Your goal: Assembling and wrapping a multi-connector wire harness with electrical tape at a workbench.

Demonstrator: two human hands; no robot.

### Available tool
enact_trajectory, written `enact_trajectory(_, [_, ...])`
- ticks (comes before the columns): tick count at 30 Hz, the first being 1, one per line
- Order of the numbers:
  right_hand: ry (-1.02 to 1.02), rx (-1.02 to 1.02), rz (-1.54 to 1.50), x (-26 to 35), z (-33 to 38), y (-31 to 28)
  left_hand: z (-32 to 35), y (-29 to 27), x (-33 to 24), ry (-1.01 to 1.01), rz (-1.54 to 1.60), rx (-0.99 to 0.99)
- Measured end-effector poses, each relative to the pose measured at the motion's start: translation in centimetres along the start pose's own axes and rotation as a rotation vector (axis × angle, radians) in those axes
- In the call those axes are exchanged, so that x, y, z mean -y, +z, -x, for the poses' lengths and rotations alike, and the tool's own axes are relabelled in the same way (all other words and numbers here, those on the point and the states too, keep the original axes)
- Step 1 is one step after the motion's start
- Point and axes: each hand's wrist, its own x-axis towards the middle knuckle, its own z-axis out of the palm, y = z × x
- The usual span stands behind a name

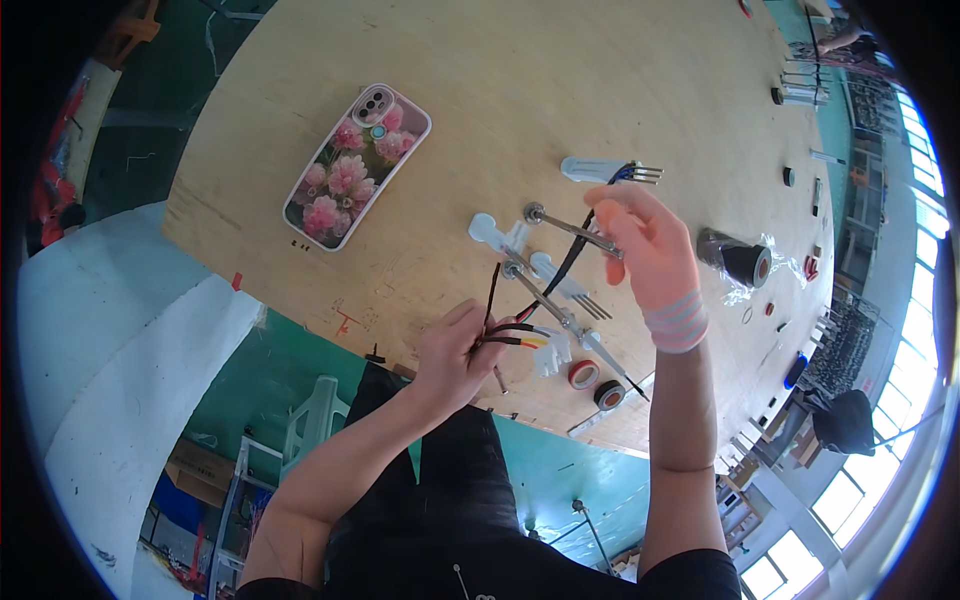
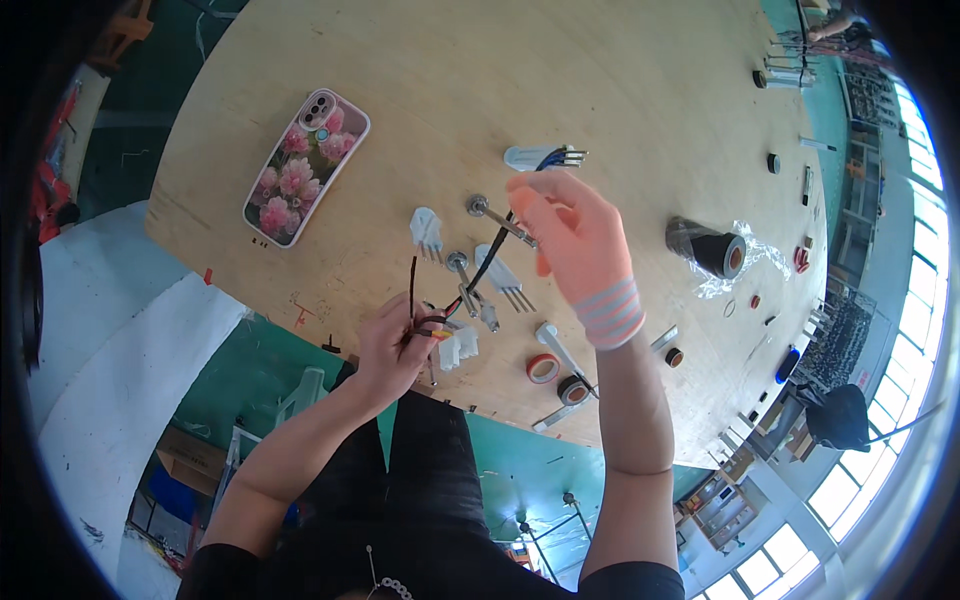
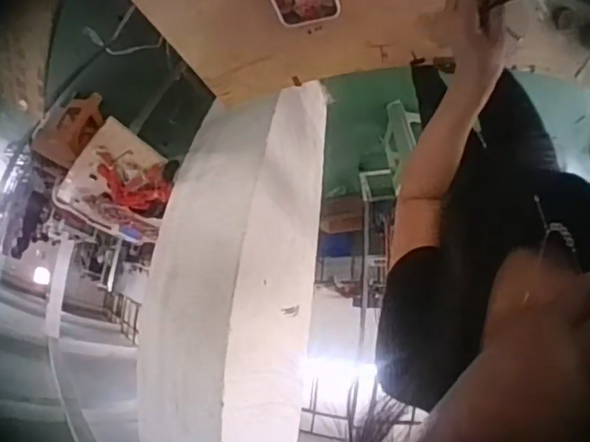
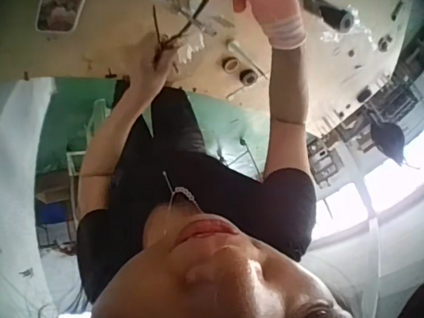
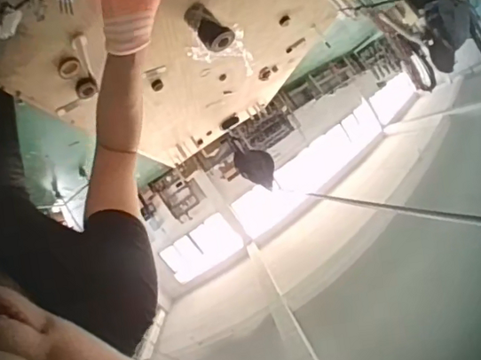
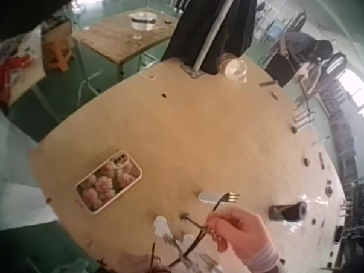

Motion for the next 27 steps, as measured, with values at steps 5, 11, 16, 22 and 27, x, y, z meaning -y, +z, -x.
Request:
enact_trajectory(5, [-0.384, -0.470, 0.260, 0.4, 6.4, 0.4, -0.4, -0.7, -2.1, 0.087, 0.109, -0.111])
enact_trajectory(11, [-0.369, 0.021, 0.512, 1.9, 8.2, 3.3, -0.3, -1.2, -4.3, 0.226, 0.149, -0.006])
enact_trajectory(16, [-0.486, 0.083, 0.519, 1.2, 8.5, 3.1, -0.7, -1.6, -4.3, 0.211, 0.272, 0.177])
enact_trajectory(22, [-0.172, -0.031, 0.426, 0.2, 7.8, 3.2, -0.9, -1.3, -3.9, 0.057, 0.366, 0.106])
enact_trajectory(27, [0.021, -0.173, 0.235, 0.6, 5.8, 2.7, -0.4, -0.8, -3.1, 0.069, 0.308, 0.070])
